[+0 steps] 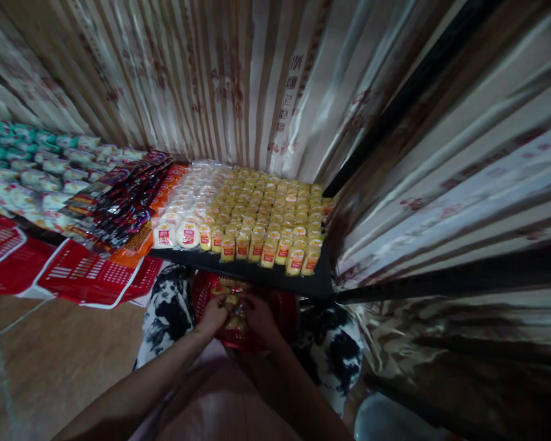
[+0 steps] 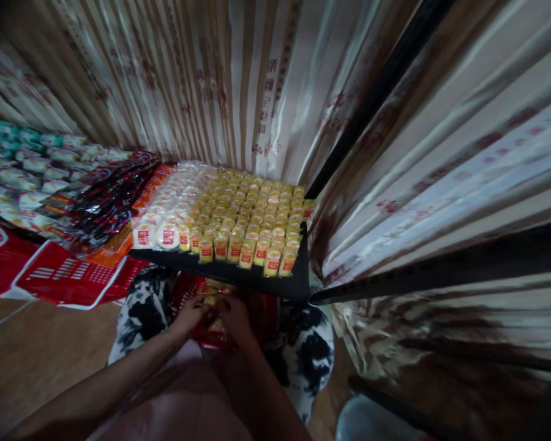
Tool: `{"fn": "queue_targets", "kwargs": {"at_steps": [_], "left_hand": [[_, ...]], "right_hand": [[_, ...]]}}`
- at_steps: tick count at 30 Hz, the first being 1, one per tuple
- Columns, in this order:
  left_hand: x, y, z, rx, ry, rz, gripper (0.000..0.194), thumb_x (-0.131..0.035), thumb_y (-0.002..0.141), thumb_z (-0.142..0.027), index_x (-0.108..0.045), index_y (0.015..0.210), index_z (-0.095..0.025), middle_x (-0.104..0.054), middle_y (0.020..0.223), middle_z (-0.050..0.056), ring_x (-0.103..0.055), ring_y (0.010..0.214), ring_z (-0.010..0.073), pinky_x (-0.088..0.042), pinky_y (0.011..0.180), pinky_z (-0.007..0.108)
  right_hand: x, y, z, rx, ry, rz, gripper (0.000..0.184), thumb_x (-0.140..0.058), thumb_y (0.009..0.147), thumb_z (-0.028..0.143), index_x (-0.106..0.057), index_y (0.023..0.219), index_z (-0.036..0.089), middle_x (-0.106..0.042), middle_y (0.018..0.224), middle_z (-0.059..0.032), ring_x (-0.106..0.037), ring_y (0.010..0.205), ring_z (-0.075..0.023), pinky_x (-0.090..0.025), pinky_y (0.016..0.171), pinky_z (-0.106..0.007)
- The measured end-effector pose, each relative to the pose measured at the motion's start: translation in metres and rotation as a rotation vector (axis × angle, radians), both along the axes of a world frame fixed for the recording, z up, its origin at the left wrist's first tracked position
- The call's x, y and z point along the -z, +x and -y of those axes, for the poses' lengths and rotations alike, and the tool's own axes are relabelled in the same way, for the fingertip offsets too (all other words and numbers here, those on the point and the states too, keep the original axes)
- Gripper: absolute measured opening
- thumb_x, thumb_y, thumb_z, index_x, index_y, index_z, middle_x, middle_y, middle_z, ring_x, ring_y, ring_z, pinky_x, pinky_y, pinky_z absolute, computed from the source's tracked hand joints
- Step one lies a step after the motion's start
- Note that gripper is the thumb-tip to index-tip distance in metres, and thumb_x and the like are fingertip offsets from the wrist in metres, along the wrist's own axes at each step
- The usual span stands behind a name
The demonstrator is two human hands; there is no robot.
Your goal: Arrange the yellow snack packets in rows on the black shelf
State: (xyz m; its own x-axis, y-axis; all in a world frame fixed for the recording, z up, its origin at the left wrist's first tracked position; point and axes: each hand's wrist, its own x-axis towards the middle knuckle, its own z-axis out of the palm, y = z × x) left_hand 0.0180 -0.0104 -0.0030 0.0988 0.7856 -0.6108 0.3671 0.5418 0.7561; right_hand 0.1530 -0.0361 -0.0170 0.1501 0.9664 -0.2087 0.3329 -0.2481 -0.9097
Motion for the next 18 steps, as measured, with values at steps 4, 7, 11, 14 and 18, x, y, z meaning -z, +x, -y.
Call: {"fn": "queue_targets", "kwargs": {"at_steps": [4, 7, 11, 14, 18], "left_hand": [[-0.038, -0.009, -0.005, 0.001, -0.055, 0.213, 0.016, -0.053, 0.070, -0.021, -0.059, 0.082, -0.013, -0.061, 0.061, 0.000, -0.051, 0.047, 0.0085, -0.034, 0.043, 0.018], [-0.068, -0.014, -0.010, 0.098, -0.046, 0.296, 0.023, -0.054, 0.070, -0.032, -0.059, 0.080, -0.012, -0.060, 0.054, 0.000, -0.045, 0.040, 0.0075, -0.031, 0.041, 0.018], [-0.103, -0.010, -0.016, 0.171, -0.045, 0.374, 0.033, -0.056, 0.068, -0.042, -0.059, 0.081, -0.012, -0.062, 0.058, 0.002, -0.050, 0.045, 0.0087, -0.034, 0.046, 0.019], [-0.127, 0.001, -0.022, 0.208, 0.005, 0.414, 0.035, -0.059, 0.068, -0.045, -0.059, 0.081, -0.013, -0.062, 0.061, 0.002, -0.053, 0.050, 0.0096, -0.038, 0.049, 0.020], [-0.157, 0.022, -0.033, 0.339, 0.136, 0.439, 0.038, -0.063, 0.068, -0.047, -0.061, 0.082, -0.013, -0.062, 0.068, 0.002, -0.055, 0.059, 0.0107, -0.042, 0.058, 0.021]], "right_hand": [[-0.037, 0.006, 0.009, -0.052, 0.163, 0.127, 0.028, -0.050, 0.073, 0.020, -0.069, 0.092, 0.021, -0.068, 0.096, -0.0071, -0.061, 0.091, -0.0199, -0.046, 0.086, -0.037], [-0.063, 0.012, 0.013, -0.114, 0.314, 0.214, 0.027, -0.053, 0.074, 0.019, -0.066, 0.097, 0.021, -0.066, 0.100, -0.0062, -0.059, 0.097, -0.0191, -0.045, 0.090, -0.037], [-0.089, 0.021, 0.017, -0.174, 0.428, 0.269, 0.031, -0.056, 0.076, 0.023, -0.061, 0.107, 0.021, -0.064, 0.107, -0.0061, -0.057, 0.100, -0.0193, -0.045, 0.090, -0.037], [-0.104, 0.028, 0.017, -0.145, 0.462, 0.335, 0.037, -0.059, 0.077, 0.027, -0.058, 0.113, 0.021, -0.062, 0.111, -0.0068, -0.054, 0.103, -0.0207, -0.045, 0.091, -0.038], [-0.119, 0.036, 0.014, -0.008, 0.522, 0.411, 0.039, -0.054, 0.081, 0.029, -0.054, 0.119, 0.020, -0.060, 0.114, -0.0081, -0.053, 0.106, -0.0210, -0.044, 0.093, -0.039]]}}
